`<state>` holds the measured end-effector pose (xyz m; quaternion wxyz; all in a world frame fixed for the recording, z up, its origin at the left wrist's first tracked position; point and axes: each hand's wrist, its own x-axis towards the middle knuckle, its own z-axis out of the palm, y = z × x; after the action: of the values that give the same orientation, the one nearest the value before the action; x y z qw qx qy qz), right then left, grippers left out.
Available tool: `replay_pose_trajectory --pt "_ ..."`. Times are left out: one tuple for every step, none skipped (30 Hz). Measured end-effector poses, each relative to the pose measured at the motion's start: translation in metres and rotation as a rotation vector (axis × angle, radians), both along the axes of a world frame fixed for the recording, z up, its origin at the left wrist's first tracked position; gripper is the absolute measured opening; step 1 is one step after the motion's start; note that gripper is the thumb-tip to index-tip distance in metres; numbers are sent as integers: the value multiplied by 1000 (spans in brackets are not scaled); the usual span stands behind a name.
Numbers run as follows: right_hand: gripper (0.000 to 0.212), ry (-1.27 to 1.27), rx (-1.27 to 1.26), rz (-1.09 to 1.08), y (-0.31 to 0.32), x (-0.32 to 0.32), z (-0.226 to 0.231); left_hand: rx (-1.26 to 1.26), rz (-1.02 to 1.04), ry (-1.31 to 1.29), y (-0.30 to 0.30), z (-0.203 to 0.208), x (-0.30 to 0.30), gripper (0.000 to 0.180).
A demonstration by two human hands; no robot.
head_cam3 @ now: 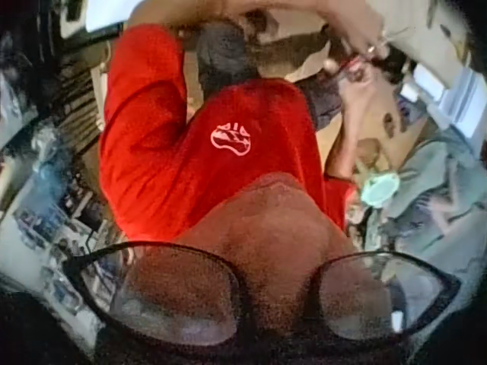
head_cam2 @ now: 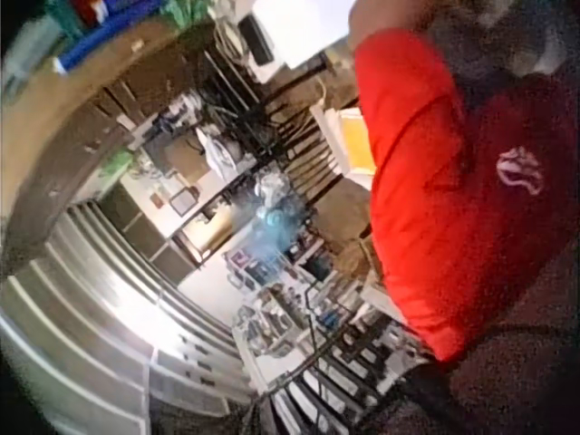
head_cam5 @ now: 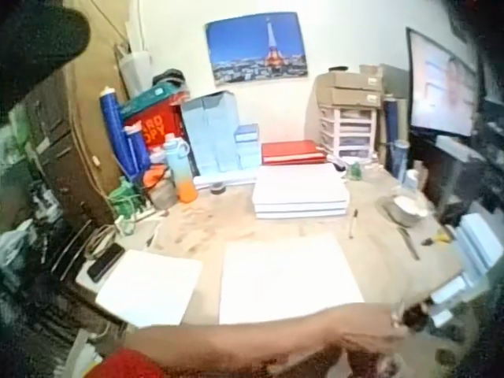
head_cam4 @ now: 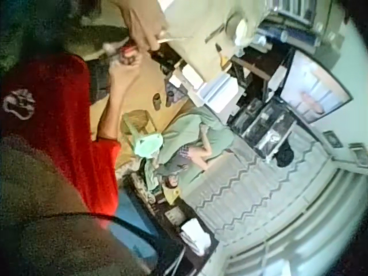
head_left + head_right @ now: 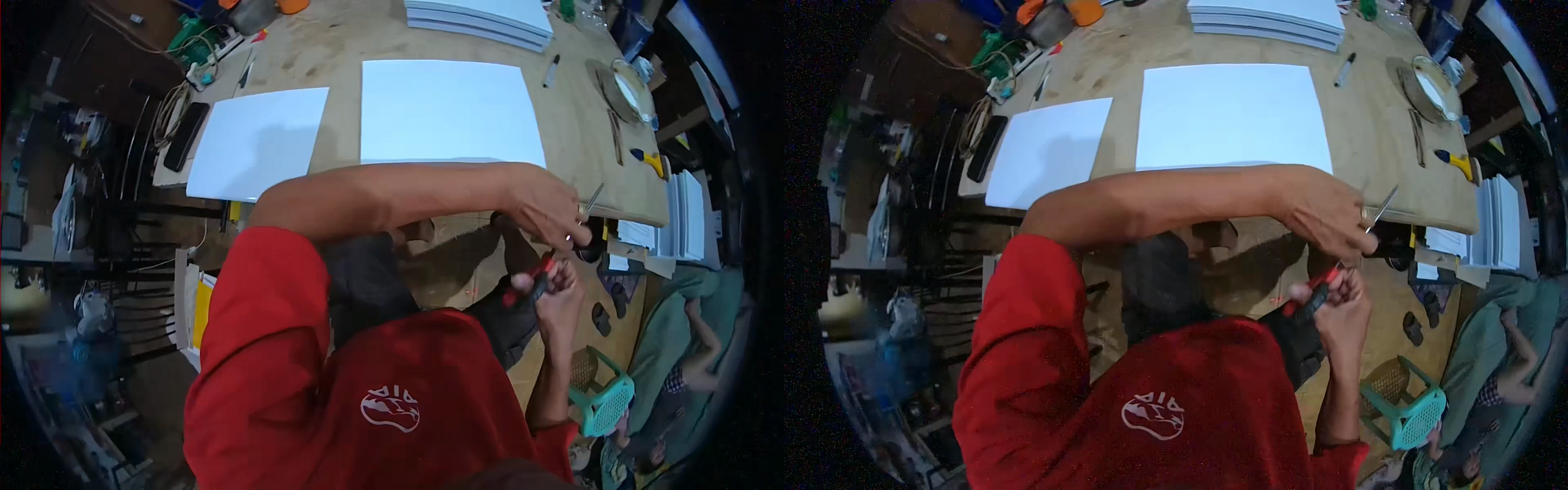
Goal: The person aligns paper sheets on a wooden table, applies a substance to the surface of a sheet with a brush, marks the sheet with a pen, and trims the edge of the paper with scissors.
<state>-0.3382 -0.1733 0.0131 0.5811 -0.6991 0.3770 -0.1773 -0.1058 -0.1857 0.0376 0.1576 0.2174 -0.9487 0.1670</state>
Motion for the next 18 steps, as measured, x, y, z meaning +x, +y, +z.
replay_pose_trajectory --pt "39 -66 118 -11 4 -6 -3 22 -10 -3 2 -6 2 13" --pt "39 -132 238 -18 8 -9 -5 44 -16 -5 6 -13 4 13" --pt "39 -194 353 -27 10 -13 -7 62 -23 -6 9 -13 5 13" --pt "39 -229 420 -26 10 -18 -12 68 22 -18 14 -14 6 13" --pt "39 -252 505 35 7 -21 -13 76 36 15 19 -15 6 13" --pt "39 -274 591 97 3 -23 -13 84 49 46 26 -15 6 13" --pt "39 -293 677 162 -1 -25 -13 92 66 77 33 -15 7 13" --pt "37 -285 730 225 -5 -27 -16 67 88 86 40 -14 8 13" --pt "36 -320 770 286 -6 -28 -20 45 106 88 45 -9 9 13" --pt "34 -349 811 352 -4 -28 -20 21 129 93 52 -7 9 13" --pt "33 -376 852 419 -4 -27 -21 60 227 98 61 -6 6 13" --pt "30 -381 806 409 -5 -23 -22 98 325 95 68 -9 1 13" --pt "27 -380 758 395 -6 -20 -17 90 407 70 73 -9 1 12" --pt "24 -380 710 381 -8 -17 -11 86 489 42 80 -9 -1 14" --pt "21 -386 658 368 -14 -13 -7 21 584 175 91 -6 -1 19" --pt "20 -384 486 352 -28 -9 -6 -49 674 308 106 -4 -3 26" --pt "19 -382 314 329 -42 -7 -2 -121 757 444 124 1 -3 34" --pt "19 -331 116 235 -50 -1 9 -75 893 459 145 1 0 56"
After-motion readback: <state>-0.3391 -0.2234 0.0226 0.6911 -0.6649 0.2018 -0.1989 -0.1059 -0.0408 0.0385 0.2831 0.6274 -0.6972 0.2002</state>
